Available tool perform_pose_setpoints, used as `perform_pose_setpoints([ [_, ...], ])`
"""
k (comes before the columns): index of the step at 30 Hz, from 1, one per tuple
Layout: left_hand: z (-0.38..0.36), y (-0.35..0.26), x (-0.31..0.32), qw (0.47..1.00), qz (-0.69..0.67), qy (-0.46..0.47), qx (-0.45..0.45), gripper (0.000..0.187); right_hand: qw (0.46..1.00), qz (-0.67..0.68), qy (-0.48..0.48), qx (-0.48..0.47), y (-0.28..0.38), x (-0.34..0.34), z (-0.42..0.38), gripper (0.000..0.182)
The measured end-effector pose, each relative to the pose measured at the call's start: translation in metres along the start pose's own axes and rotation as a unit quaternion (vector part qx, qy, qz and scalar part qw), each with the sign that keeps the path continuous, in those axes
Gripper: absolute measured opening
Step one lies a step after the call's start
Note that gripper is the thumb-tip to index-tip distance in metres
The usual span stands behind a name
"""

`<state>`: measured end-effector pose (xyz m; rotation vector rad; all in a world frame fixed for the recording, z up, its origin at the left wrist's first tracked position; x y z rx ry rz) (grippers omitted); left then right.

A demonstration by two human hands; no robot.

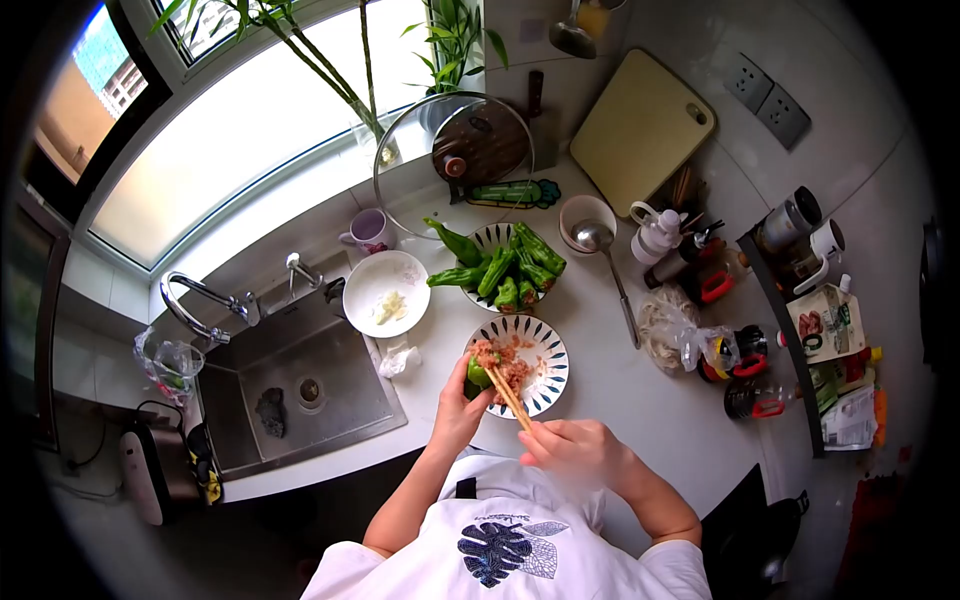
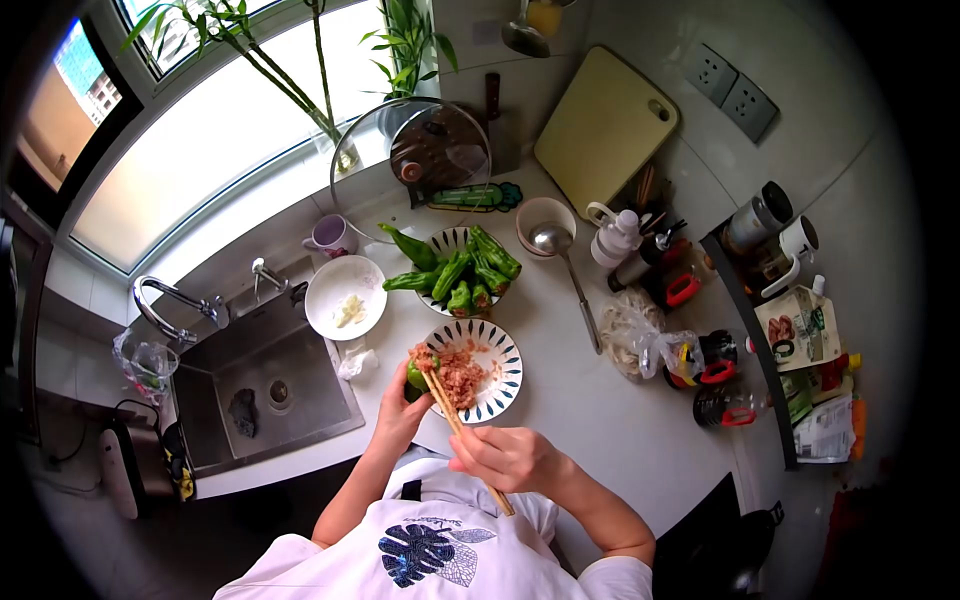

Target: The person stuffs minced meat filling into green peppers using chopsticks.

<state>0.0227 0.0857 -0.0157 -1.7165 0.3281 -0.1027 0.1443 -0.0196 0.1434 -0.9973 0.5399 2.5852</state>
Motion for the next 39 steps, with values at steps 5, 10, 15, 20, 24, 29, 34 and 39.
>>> perform_pose_setpoints([
  [5,0.001,-0.014,-0.007,0.988,0.107,-0.044,0.103,0.06,0.995,0.084,0.003,0.055,-0.012,-0.017,0.011,0.025],
  [10,-0.005,-0.049,-0.007,0.957,0.223,-0.031,0.185,0.067,0.98,0.162,0.023,0.11,-0.03,-0.029,0.024,0.028],
  [15,-0.007,-0.055,-0.005,0.953,0.226,-0.035,0.197,0.071,0.97,0.196,0.059,0.13,-0.027,-0.035,0.035,0.027],
  [20,-0.006,-0.05,-0.006,0.941,0.265,-0.042,0.208,0.072,0.962,0.219,0.079,0.144,-0.027,-0.057,0.033,0.021],
  [24,-0.004,-0.056,-0.006,0.941,0.263,-0.042,0.21,0.072,0.952,0.26,-0.011,0.162,-0.037,-0.089,0.014,0.022],
  [29,-0.008,-0.069,0.001,0.945,0.218,-0.026,0.242,0.074,0.789,0.409,-0.351,0.294,-0.091,-0.085,-0.082,0.032],
  [34,-0.009,-0.073,0.016,0.944,0.198,0.032,0.26,0.075,0.601,0.496,-0.483,0.398,-0.113,-0.026,-0.136,0.041],
  [39,-0.009,-0.071,0.018,0.941,0.213,0.044,0.261,0.075,0.519,0.527,-0.494,0.457,-0.11,-0.003,-0.148,0.04],
])
Point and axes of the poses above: each hand's wrist, its own z-axis towards the middle knuckle, its own x-axis out of the palm, y = z × x, the point moved 9 cm from there along z, towards the middle knuckle, and after that the axes turned 13 degrees about z, right-handed, at the moved point
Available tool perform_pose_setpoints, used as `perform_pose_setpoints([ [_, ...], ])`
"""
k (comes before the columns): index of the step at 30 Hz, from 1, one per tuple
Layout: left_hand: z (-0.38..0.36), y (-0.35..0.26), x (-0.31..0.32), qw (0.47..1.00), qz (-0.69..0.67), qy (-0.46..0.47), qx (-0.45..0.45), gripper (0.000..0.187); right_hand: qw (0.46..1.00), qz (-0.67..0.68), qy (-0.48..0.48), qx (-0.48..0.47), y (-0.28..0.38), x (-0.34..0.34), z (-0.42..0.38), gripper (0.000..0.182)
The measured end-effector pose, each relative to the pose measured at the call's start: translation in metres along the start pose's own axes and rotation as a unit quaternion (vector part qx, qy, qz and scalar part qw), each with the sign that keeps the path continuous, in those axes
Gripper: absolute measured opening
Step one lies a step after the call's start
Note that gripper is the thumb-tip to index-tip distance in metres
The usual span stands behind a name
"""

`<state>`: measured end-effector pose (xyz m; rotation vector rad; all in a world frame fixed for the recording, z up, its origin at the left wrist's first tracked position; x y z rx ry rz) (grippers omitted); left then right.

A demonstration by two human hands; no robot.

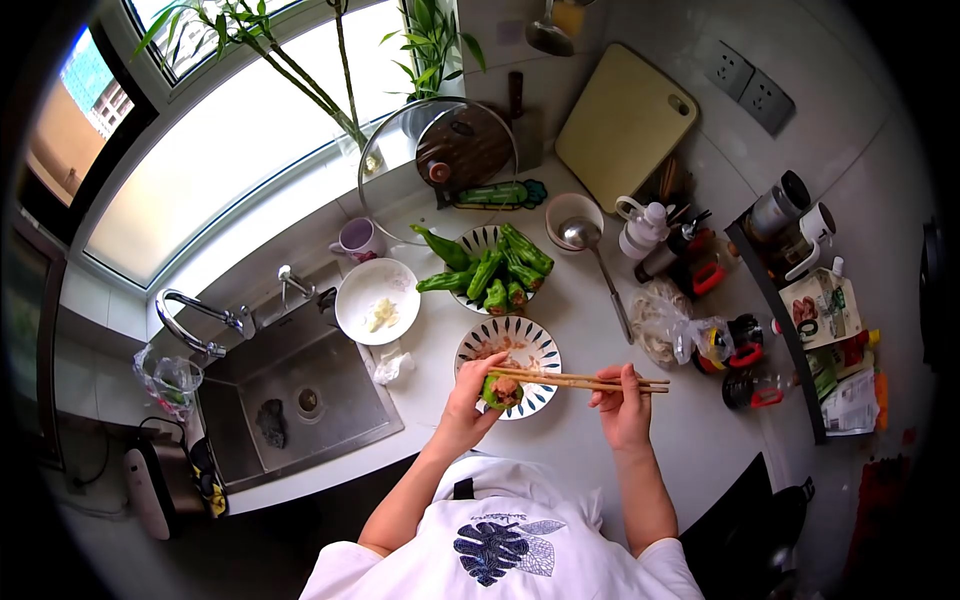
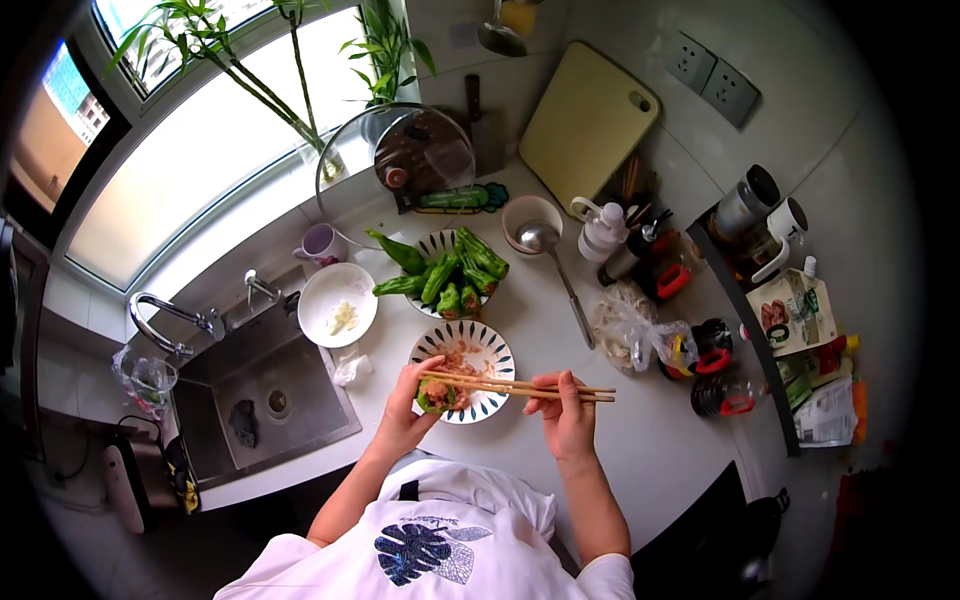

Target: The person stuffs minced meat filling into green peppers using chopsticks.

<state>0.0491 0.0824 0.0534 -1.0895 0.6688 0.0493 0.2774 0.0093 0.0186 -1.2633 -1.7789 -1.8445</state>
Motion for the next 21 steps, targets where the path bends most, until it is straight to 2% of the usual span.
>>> perform_pose_setpoints([
  [3,-0.001,0.004,0.001,0.999,-0.024,0.016,-0.015,0.075,1.0,-0.005,0.025,0.009,0.005,0.002,-0.002,0.041],
  [9,-0.003,0.007,-0.002,0.997,-0.031,0.067,0.003,0.073,0.978,-0.158,0.131,-0.044,0.048,0.053,-0.006,0.04],
  [11,-0.004,0.005,-0.001,0.996,-0.008,0.085,0.024,0.072,0.938,-0.285,0.188,-0.065,0.061,0.086,-0.011,0.035],
  [12,-0.006,0.003,0.002,0.994,0.002,0.109,0.027,0.072,0.938,-0.285,0.187,-0.065,0.068,0.097,-0.01,0.035],
  [14,-0.007,0.001,0.005,0.991,0.012,0.133,0.03,0.072,0.853,-0.391,0.336,-0.084,0.062,0.139,-0.021,0.024],
  [16,-0.009,-0.006,0.015,0.978,0.052,0.191,0.065,0.071,0.841,-0.403,0.353,-0.074,0.052,0.15,-0.021,0.016],
  [18,-0.01,-0.008,0.018,0.977,0.042,0.196,0.069,0.069,0.791,-0.471,0.387,-0.045,0.037,0.164,-0.021,0.012],
  [20,-0.012,-0.007,0.019,0.976,0.015,0.212,0.037,0.069,0.792,-0.462,0.398,-0.034,0.026,0.168,-0.014,0.009],
  [21,-0.012,-0.007,0.019,0.976,0.015,0.212,0.038,0.069,0.774,-0.473,0.42,-0.028,0.019,0.169,-0.014,0.009],
])
Point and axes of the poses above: each hand's wrist, its own z-axis towards the middle knuckle, its own x-axis out of the palm, y = z × x, the point moved 9 cm from there along z, towards the middle knuckle, and after that the axes turned 13 degrees about z, right-handed, at the moved point
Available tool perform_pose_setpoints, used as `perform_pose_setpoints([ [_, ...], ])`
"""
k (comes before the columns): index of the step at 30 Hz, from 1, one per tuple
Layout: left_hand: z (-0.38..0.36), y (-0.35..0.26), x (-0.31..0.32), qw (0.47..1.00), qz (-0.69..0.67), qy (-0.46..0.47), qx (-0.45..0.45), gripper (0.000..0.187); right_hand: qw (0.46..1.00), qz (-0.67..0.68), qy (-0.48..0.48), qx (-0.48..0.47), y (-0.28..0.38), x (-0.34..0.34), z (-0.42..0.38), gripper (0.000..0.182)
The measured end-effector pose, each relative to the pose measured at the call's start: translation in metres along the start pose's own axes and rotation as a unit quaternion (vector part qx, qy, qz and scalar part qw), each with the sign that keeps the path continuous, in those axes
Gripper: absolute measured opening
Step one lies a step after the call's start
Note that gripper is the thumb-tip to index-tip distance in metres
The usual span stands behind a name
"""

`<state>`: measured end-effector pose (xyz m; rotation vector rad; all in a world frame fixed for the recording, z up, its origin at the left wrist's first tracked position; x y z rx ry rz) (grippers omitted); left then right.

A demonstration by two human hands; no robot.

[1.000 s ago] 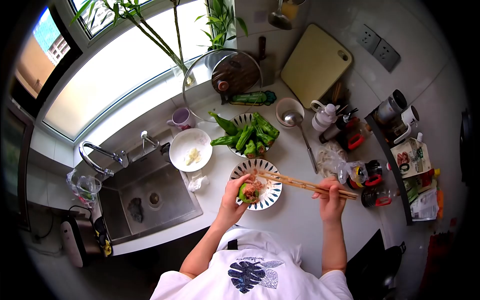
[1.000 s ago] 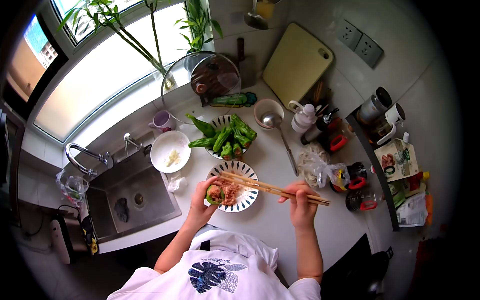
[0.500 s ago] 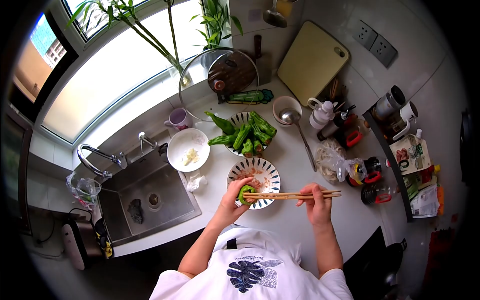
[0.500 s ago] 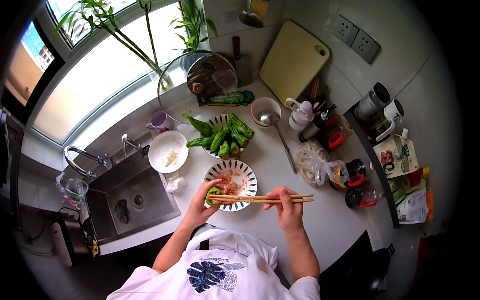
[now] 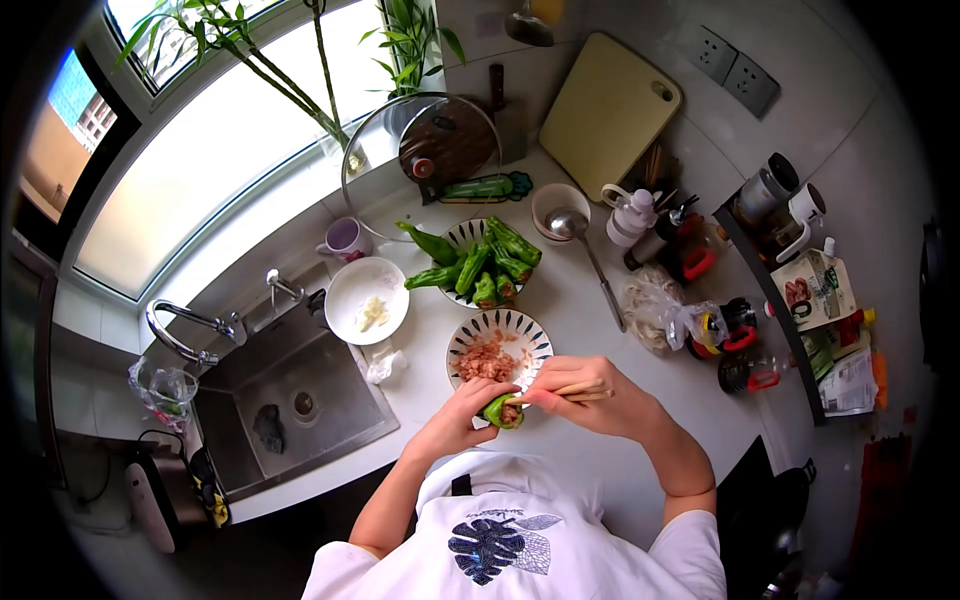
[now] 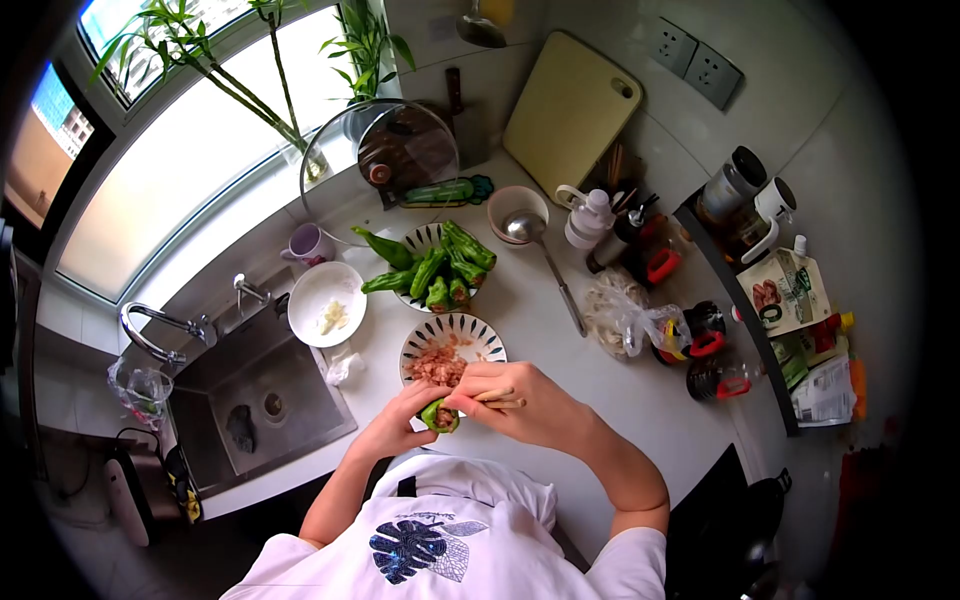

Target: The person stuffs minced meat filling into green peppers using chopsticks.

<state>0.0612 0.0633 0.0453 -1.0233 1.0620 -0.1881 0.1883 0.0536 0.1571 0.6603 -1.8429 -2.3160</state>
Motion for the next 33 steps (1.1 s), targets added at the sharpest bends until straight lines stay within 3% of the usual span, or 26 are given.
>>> perform_pose_setpoints([
  [5,-0.005,0.005,0.001,0.999,-0.029,-0.016,0.001,0.065,0.999,-0.037,0.017,-0.019,0.017,-0.003,-0.004,0.01],
  [7,-0.008,0.013,0.004,1.0,-0.026,-0.015,-0.002,0.064,0.999,0.038,-0.005,0.026,0.014,-0.027,-0.01,0.009],
  [13,-0.012,0.021,0.01,0.999,-0.028,-0.003,-0.017,0.064,0.986,0.158,-0.044,-0.031,0.021,-0.059,-0.023,0.019],
  [21,-0.005,0.004,0.016,0.997,0.014,0.071,0.034,0.06,0.971,0.213,-0.013,0.106,-0.028,-0.034,-0.013,0.018],
  [27,-0.004,0.009,0.017,0.997,0.015,0.07,0.016,0.065,0.974,0.19,-0.045,0.112,-0.034,-0.013,-0.007,0.015],
  [30,-0.002,0.012,0.017,0.998,0.003,0.059,-0.001,0.063,0.995,0.065,-0.036,0.064,-0.022,-0.002,-0.002,0.01],
  [33,-0.002,0.018,0.017,0.999,0.007,0.042,-0.008,0.06,0.997,0.045,-0.046,0.05,-0.005,-0.014,-0.007,0.013],
])
Point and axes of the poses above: each hand's wrist, its own z-axis towards the middle knuckle, its own x-axis out of the palm, y = z × x, the point moved 9 cm from there along z, towards the middle knuckle, and after that the axes turned 13 degrees about z, right-handed, at the moved point
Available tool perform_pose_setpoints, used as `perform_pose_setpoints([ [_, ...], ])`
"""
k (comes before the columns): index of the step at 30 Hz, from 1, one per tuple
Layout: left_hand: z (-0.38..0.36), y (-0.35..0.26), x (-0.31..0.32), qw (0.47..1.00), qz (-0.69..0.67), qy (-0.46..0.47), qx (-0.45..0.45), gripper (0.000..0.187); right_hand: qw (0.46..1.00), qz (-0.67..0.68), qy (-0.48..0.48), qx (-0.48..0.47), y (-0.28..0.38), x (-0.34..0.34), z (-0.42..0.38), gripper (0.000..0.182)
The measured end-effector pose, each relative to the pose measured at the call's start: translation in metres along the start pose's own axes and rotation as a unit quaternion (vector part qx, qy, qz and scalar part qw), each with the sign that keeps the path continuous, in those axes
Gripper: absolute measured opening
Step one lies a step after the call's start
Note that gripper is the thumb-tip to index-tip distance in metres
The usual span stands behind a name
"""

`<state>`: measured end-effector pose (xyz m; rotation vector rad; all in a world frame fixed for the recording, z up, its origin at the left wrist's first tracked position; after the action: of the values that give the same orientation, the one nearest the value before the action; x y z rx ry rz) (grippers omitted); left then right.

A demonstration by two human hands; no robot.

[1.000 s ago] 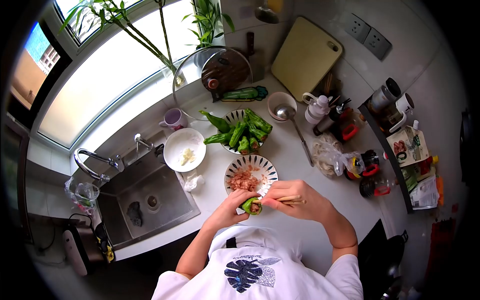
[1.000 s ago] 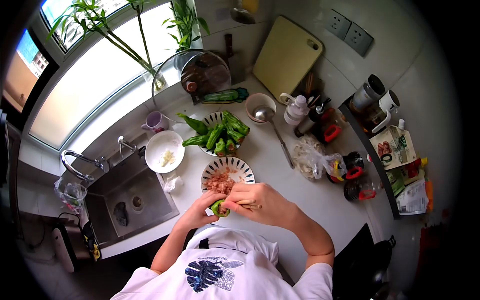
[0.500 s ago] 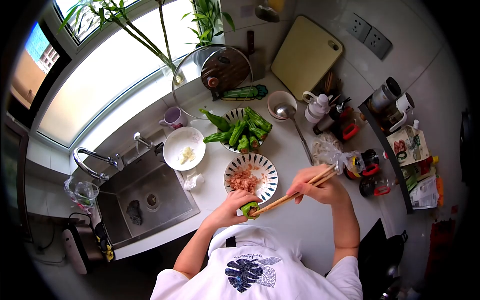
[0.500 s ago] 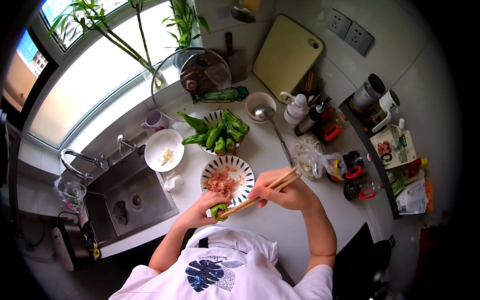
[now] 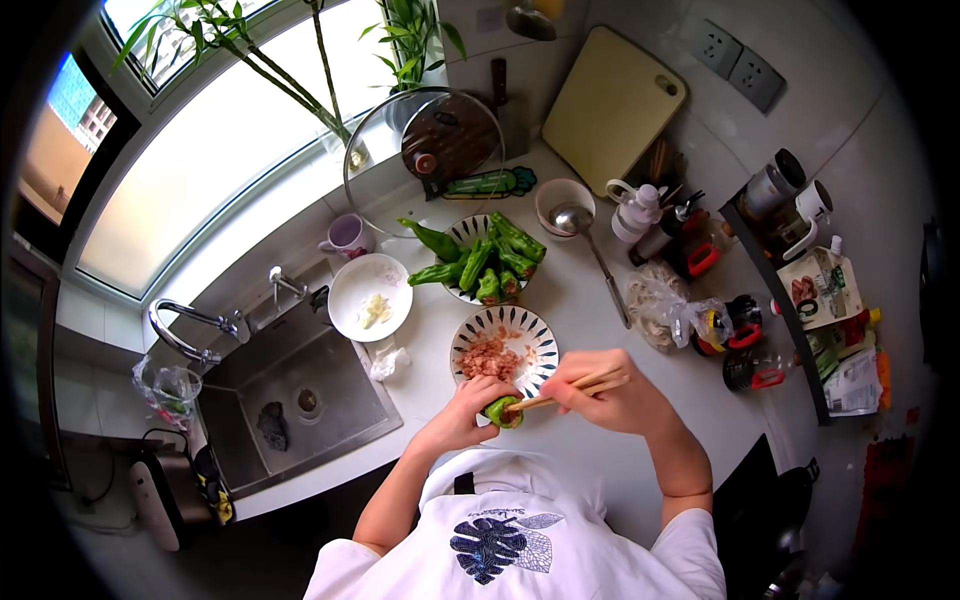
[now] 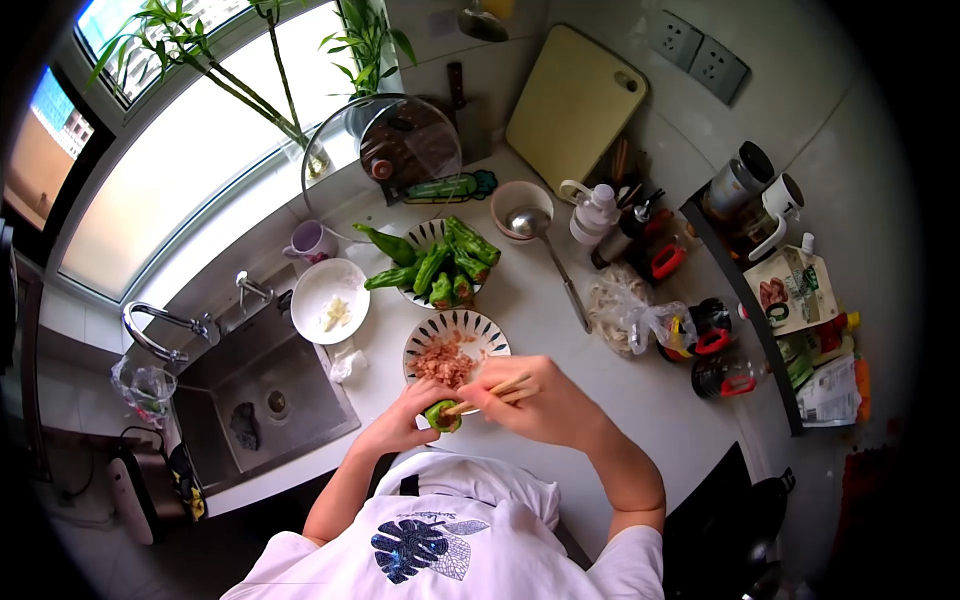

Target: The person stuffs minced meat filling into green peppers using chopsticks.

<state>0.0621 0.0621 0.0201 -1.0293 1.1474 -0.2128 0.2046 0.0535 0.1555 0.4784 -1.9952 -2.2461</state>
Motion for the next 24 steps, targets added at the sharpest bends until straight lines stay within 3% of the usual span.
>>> perform_pose_setpoints([
  [3,-0.003,0.008,0.0,1.0,-0.017,-0.016,-0.013,0.059,0.992,0.12,-0.041,-0.015,0.012,-0.034,-0.009,0.018],
  [7,-0.005,0.012,-0.003,0.998,-0.043,-0.028,-0.029,0.059,0.985,0.151,-0.065,-0.045,0.011,-0.041,-0.013,0.013],
  [10,-0.002,0.007,-0.004,0.998,-0.052,-0.036,-0.028,0.059,0.988,0.122,-0.096,-0.007,-0.007,-0.031,-0.011,0.02],
  [16,-0.004,0.005,-0.008,0.996,-0.062,-0.063,-0.025,0.06,0.995,0.075,-0.059,0.03,-0.021,-0.006,-0.007,0.014],
  [24,-0.012,0.02,-0.01,0.991,-0.073,-0.095,-0.056,0.063,0.987,0.087,-0.126,-0.06,-0.005,-0.021,-0.02,0.015],
])
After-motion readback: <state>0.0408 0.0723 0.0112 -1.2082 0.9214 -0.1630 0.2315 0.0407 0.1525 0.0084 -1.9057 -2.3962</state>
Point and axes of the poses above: each hand's wrist, its own z-axis towards the middle knuckle, its own x-axis out of the palm, y = z × x, the point moved 9 cm from there along z, towards the middle knuckle, and after that the axes turned 13 degrees about z, right-handed, at the moved point
